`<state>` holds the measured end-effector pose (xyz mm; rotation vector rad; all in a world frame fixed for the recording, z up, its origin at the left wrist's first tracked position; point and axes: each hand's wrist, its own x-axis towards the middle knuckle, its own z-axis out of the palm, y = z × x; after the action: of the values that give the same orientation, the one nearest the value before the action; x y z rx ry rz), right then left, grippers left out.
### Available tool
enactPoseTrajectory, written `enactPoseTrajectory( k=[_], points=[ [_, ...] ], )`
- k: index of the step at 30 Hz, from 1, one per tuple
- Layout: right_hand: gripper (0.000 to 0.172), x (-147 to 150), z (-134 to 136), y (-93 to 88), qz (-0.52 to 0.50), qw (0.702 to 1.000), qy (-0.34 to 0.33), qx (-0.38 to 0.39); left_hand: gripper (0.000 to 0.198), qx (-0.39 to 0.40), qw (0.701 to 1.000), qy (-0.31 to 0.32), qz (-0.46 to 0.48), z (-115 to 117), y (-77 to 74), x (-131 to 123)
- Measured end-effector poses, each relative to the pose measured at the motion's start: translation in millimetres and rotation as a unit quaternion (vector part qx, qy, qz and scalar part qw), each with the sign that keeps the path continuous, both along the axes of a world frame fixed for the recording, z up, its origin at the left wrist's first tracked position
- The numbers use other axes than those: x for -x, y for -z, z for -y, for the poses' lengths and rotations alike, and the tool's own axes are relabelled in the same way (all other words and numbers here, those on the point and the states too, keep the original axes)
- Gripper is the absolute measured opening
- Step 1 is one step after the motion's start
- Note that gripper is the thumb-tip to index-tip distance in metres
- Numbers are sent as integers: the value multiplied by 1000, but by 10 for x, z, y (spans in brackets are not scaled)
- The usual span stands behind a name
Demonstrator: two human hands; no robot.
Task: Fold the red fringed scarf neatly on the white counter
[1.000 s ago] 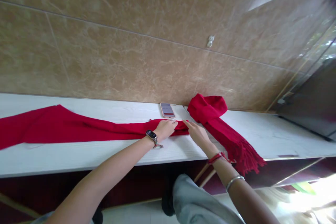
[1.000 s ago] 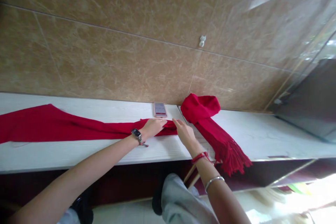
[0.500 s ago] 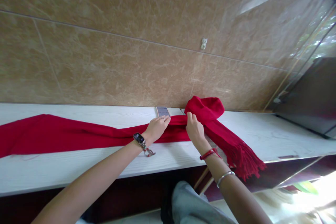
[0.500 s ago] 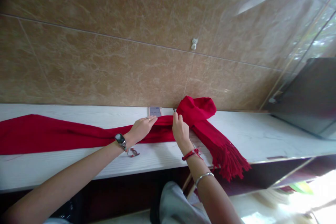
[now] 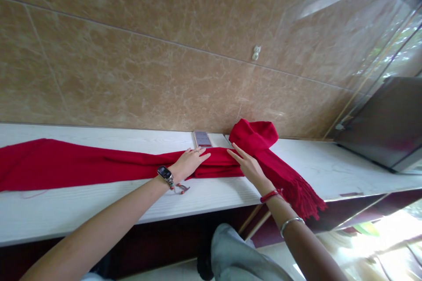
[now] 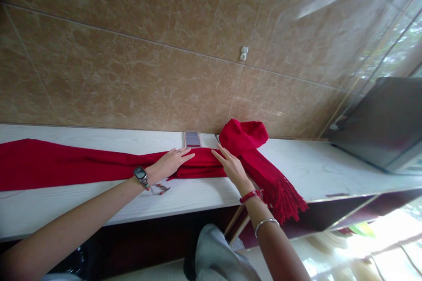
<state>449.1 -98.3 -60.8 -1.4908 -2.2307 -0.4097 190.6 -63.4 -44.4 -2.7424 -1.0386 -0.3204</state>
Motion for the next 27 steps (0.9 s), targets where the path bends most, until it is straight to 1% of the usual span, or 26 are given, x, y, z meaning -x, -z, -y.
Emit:
enactPoseTrajectory(
  k=[3, 5, 8, 10, 13, 14, 16, 18, 20, 21, 23, 25, 27],
  points=[
    [68, -35, 27, 121, 5, 1000, 10, 23, 60, 37, 999, 13, 7, 33, 126, 41],
    [65, -3, 46, 145, -9, 999, 45, 6, 61, 47, 998, 19, 38, 44, 170, 34],
    [50, 102, 55, 103, 24, 994, 99, -33, 62, 49, 995, 35, 74, 41, 193, -5],
    [41, 174, 51, 87, 60, 989, 131, -33, 60, 63, 994, 56, 64, 33, 247, -9],
    [39, 213, 68, 121, 66, 983, 170, 6, 60, 89, 992, 78, 32, 21, 399, 52],
    [41, 197, 83, 132, 53, 985, 165, 21, 61, 90, 992, 83, 29, 19, 445, 79],
    [46, 117, 115, 112, 13, 991, 126, 52, 63, 84, 992, 87, 30, 23, 489, 112],
    [46, -4, 114, 11, -41, 994, 63, 84, 60, 74, 994, 79, 28, 42, 457, 93],
    [36, -113, 44, -156, -104, 988, 14, 114, 53, 59, 996, 64, 21, 75, 378, 27],
    [30, -145, -23, -247, -132, 984, 1, 121, 50, 50, 997, 62, 18, 94, 336, -14],
    [30, -148, -206, -405, -152, 976, -15, 155, 47, 38, 997, 66, 12, 127, 274, -90],
    [30, -82, -413, -504, -128, 965, -37, 226, 46, 27, 997, 70, 8, 147, 258, -137],
    [26, 10, -592, -549, -100, 946, -69, 300, 46, 15, 998, 63, 2, 153, 281, -149]
  ],
)
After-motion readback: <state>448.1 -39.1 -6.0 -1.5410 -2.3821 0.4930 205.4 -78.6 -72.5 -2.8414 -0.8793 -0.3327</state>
